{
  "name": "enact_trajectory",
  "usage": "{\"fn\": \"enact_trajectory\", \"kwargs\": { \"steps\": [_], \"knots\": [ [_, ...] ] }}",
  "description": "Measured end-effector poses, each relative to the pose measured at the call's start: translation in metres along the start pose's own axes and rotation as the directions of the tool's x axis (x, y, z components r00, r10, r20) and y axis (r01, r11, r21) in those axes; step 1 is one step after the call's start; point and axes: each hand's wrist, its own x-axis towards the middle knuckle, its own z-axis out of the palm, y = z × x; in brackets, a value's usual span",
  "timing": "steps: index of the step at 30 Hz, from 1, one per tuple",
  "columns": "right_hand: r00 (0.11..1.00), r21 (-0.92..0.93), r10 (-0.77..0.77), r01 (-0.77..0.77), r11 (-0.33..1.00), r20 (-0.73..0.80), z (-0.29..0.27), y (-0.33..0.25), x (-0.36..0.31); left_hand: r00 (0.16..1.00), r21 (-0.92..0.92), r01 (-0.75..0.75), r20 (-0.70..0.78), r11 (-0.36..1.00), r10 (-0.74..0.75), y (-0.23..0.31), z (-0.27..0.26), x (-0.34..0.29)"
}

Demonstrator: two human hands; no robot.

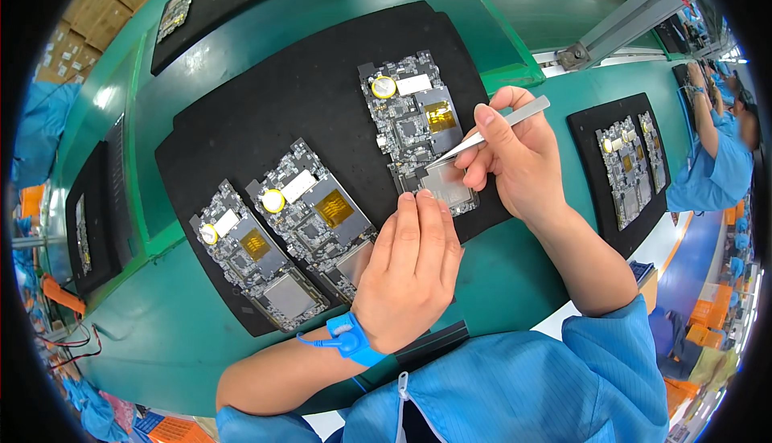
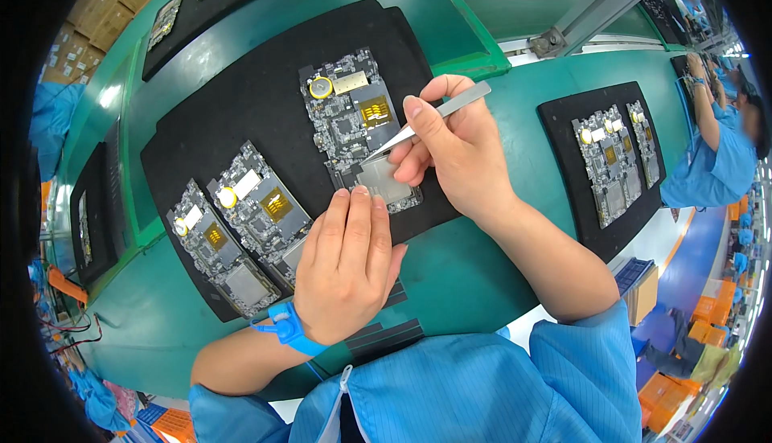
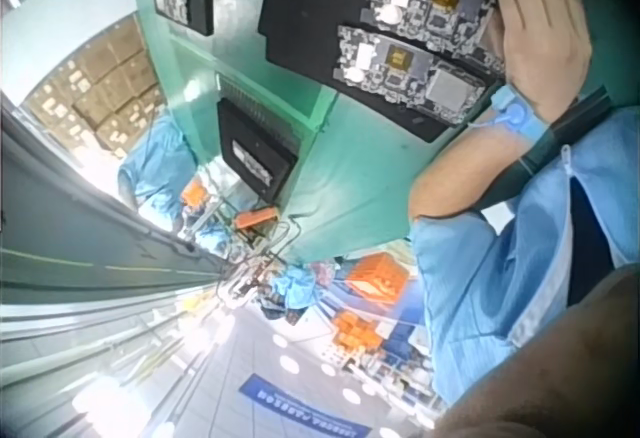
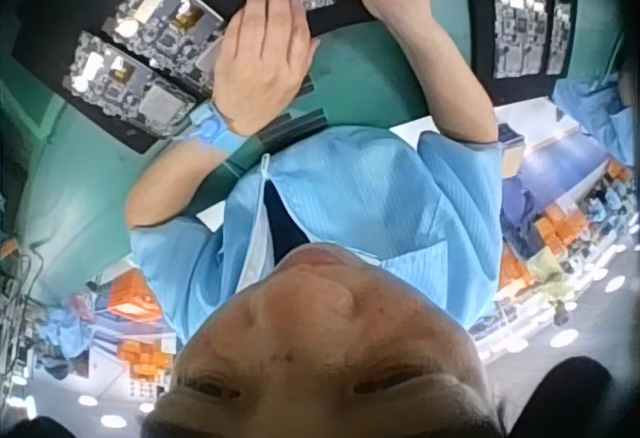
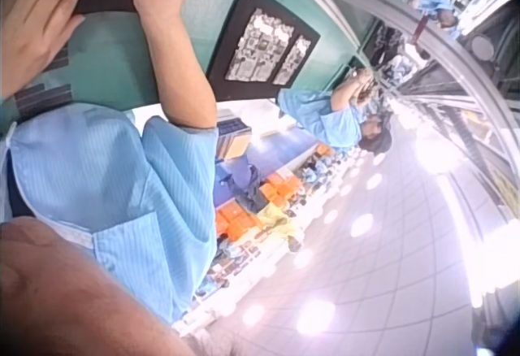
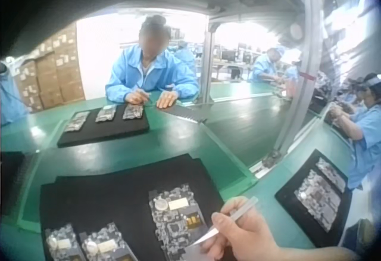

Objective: The person uses tweezers to pick small white thermal pads from a strip and places them onto specific components on multiple circuit boards. The person repeatedly picks pads and applies them to different boards, moving the boards along the assembly line as they work.

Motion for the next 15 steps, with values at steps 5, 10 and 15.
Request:
{"fn": "enact_trajectory", "kwargs": {
  "steps": [5,10,15],
  "knots": [
    [1.0,-0.003,0.008,-0.008,1.0,-0.004,0.0,0.0,0.0,1.0,-0.089,0.01,-0.016,0.996,-0.011,-0.007,0.001,0.005],
    [0.999,-0.06,-0.015,0.013,0.998,-0.031,0.002,0.0,-0.004,0.999,-0.184,0.037,0.027,0.982,-0.033,-0.011,-0.007,0.013],
    [0.933,-0.225,-0.36,0.354,0.908,0.014,0.007,0.007,-0.014,0.997,-0.298,0.061,0.063,0.953,-0.044,-0.018,-0.014,0.012]
  ]
}}
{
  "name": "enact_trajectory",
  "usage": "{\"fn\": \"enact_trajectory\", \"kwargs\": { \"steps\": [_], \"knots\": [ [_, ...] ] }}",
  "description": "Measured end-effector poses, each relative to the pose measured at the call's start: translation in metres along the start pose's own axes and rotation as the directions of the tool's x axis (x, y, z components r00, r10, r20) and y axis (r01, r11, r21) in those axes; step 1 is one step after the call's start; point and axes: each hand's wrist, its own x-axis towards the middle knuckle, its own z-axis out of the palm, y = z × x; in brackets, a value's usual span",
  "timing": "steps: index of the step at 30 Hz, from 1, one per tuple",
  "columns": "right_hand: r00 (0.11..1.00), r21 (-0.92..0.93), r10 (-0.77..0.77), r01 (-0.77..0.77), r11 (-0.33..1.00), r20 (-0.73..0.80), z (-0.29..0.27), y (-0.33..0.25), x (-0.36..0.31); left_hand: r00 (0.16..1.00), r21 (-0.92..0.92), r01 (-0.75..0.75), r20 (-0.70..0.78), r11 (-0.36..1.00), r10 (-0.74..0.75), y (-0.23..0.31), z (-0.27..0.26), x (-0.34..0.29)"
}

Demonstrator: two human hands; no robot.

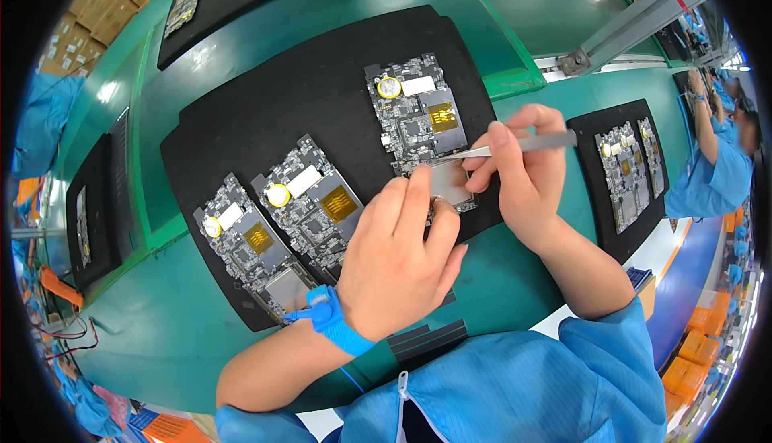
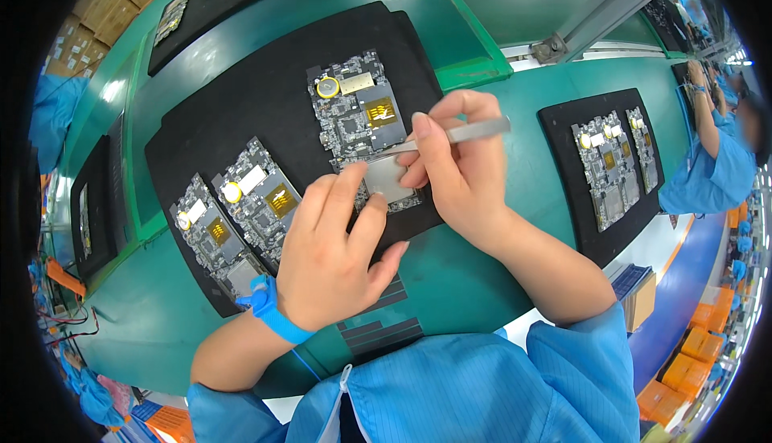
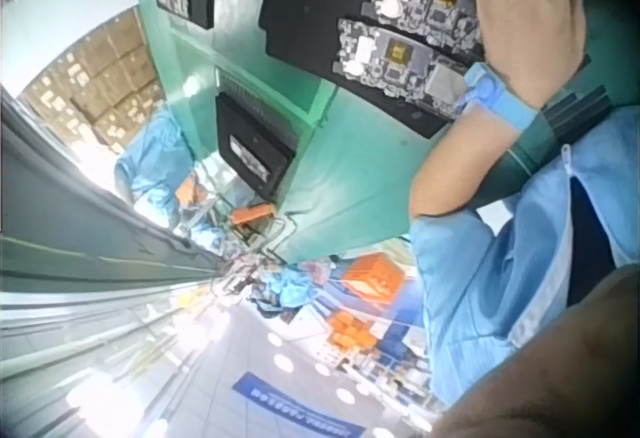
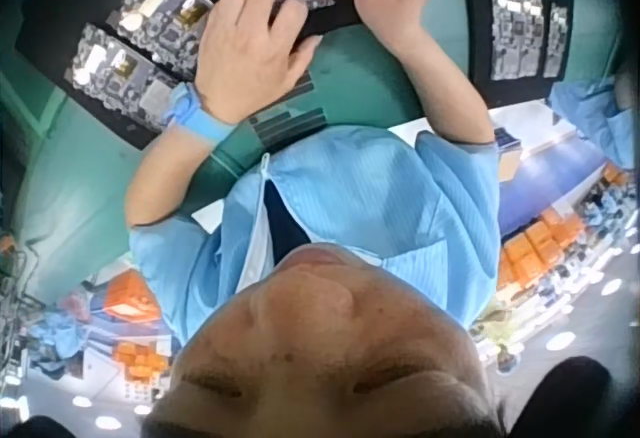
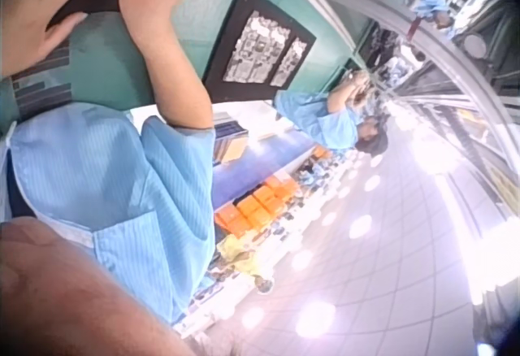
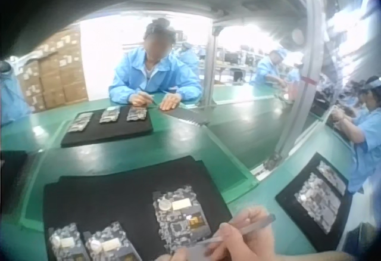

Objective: The person uses tweezers to pick small white thermal pads from a strip and places them onto specific components on multiple circuit boards. The person repeatedly picks pads and applies them to different boards, moving the boards along the assembly line as they work.

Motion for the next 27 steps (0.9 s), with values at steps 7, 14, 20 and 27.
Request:
{"fn": "enact_trajectory", "kwargs": {
  "steps": [7,14,20,27],
  "knots": [
    [0.974,-0.013,-0.205,0.207,0.978,0.091,0.001,0.005,-0.01,0.999,0.262,-0.037,0.013,0.964,0.035,0.012,0.011,-0.013],
    [0.974,-0.027,-0.182,0.187,0.982,0.138,0.001,0.011,-0.01,0.999,0.279,-0.051,0.006,0.959,0.052,0.012,0.011,-0.013],
    [0.964,-0.087,-0.196,0.214,0.973,0.179,0.002,0.007,-0.011,0.998,0.317,-0.058,-0.02,0.947,0.067,0.011,0.012,-0.012],
    [0.995,0.07,-0.063,0.058,0.996,0.076,-0.002,-0.008,-0.021,0.997,0.226,-0.042,0.079,0.973,0.025,0.024,-0.009,-0.024]
  ]
}}
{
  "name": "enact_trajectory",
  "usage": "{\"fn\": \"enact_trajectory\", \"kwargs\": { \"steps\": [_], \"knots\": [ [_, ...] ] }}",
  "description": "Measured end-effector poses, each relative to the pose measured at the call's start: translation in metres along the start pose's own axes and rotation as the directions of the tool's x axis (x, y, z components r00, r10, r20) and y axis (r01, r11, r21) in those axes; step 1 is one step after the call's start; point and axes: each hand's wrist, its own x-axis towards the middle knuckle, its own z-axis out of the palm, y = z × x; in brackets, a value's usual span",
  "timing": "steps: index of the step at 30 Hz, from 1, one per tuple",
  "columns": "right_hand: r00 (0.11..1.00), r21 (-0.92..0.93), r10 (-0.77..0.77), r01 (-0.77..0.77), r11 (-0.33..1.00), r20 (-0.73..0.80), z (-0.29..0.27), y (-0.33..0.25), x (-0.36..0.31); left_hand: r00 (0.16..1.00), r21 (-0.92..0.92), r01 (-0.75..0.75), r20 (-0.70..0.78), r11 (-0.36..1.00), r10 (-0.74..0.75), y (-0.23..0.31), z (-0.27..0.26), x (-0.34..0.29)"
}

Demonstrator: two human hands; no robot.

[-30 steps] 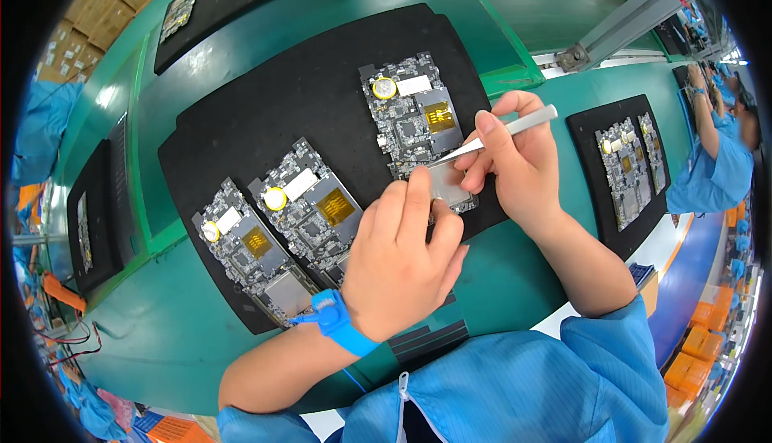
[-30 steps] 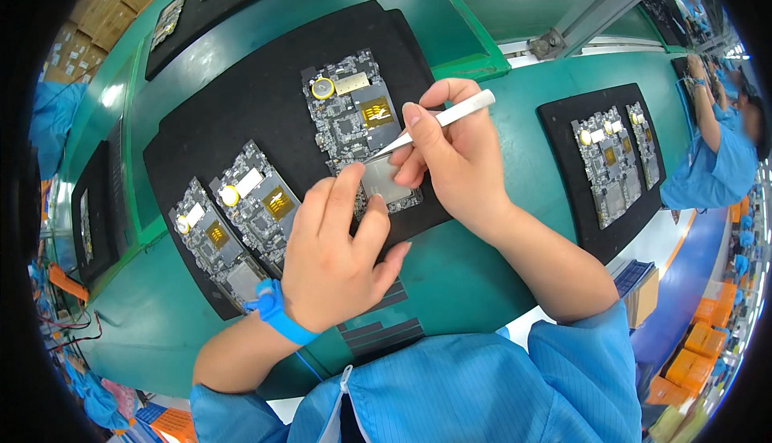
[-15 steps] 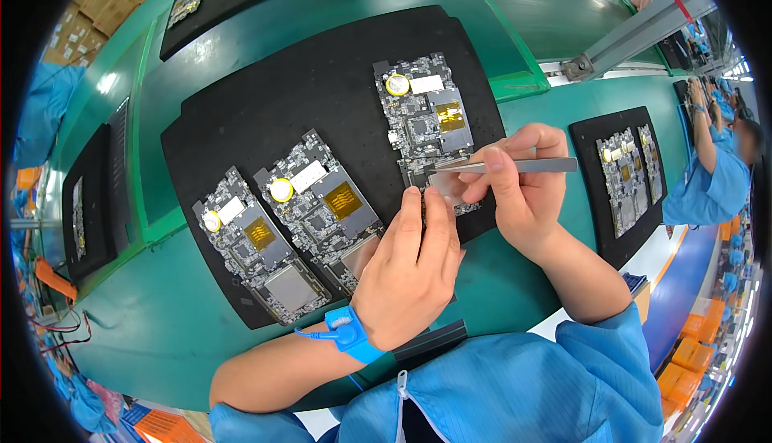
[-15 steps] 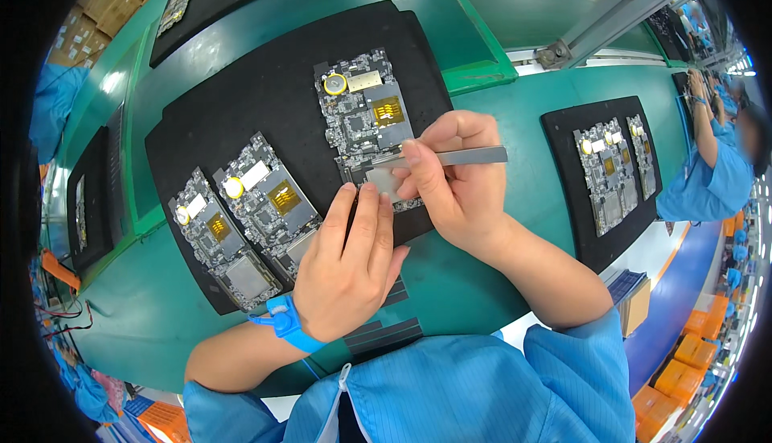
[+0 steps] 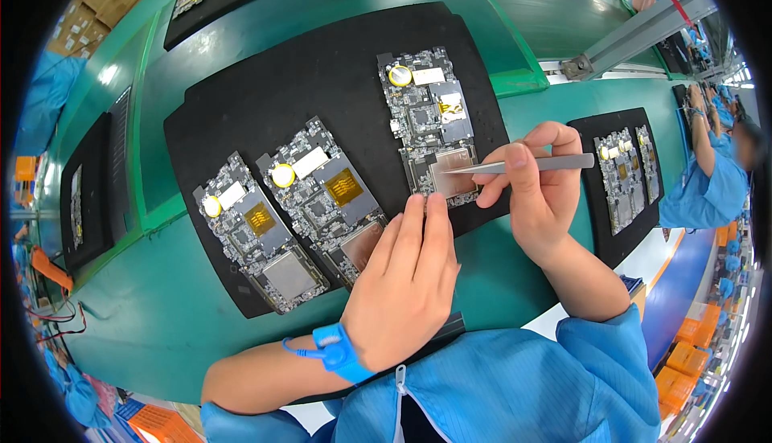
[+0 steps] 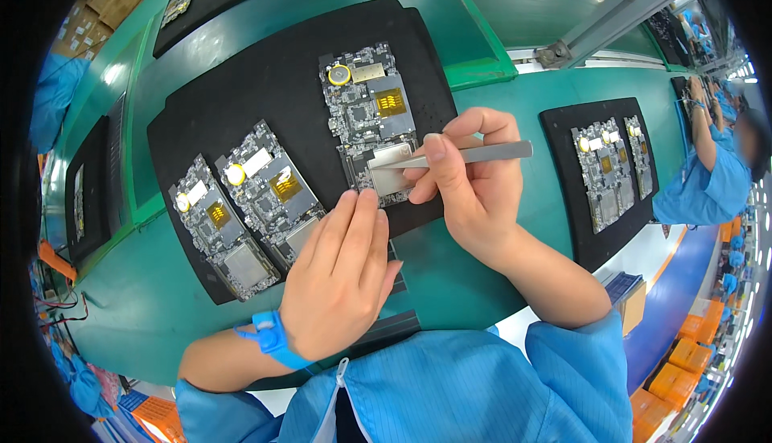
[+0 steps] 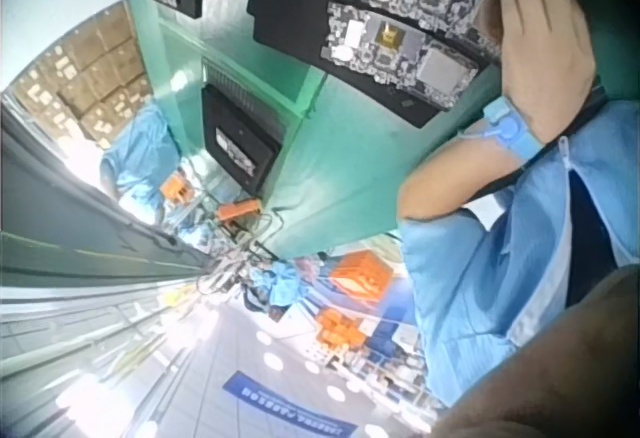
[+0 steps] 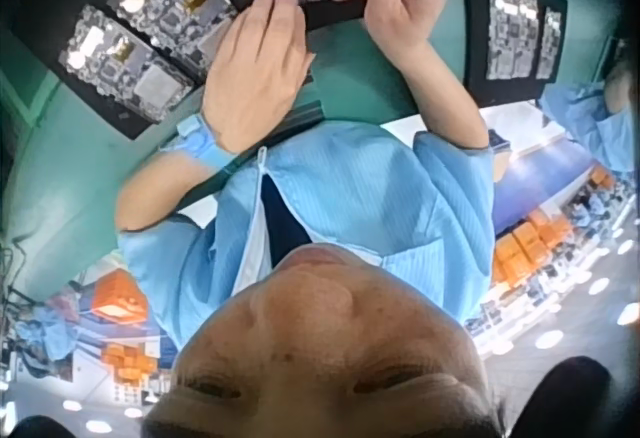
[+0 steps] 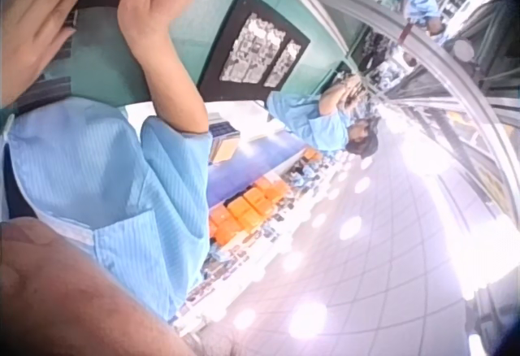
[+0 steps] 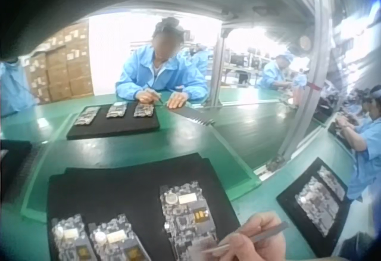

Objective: The person uses tweezers to pick small white thermal pads from a strip and places them onto specific components on multiple circuit boards. The person repeatedly picks pads and applies them to different boards, moving the boards along the assembly line as they work.

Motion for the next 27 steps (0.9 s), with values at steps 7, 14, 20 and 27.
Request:
{"fn": "enact_trajectory", "kwargs": {
  "steps": [7,14,20,27],
  "knots": [
    [0.947,-0.316,-0.29,0.32,0.893,0.139,0.005,0.016,-0.001,0.996,-0.024,0.082,-0.039,0.996,-0.083,-0.003,0.01,0.009],
    [0.91,-0.396,-0.379,0.415,0.819,0.168,0.006,0.024,-0.004,0.996,0.046,0.049,-0.077,0.998,-0.046,-0.006,0.018,0.007],
    [0.881,-0.392,-0.432,0.472,0.79,0.191,0.007,0.018,-0.001,0.996,0.078,0.041,-0.08,0.996,-0.034,-0.007,0.019,0.007],
    [0.903,-0.471,-0.329,0.427,0.772,0.277,0.005,0.01,-0.001,0.997,0.086,0.044,-0.069,0.995,-0.038,-0.007,0.02,0.007]
  ]
}}
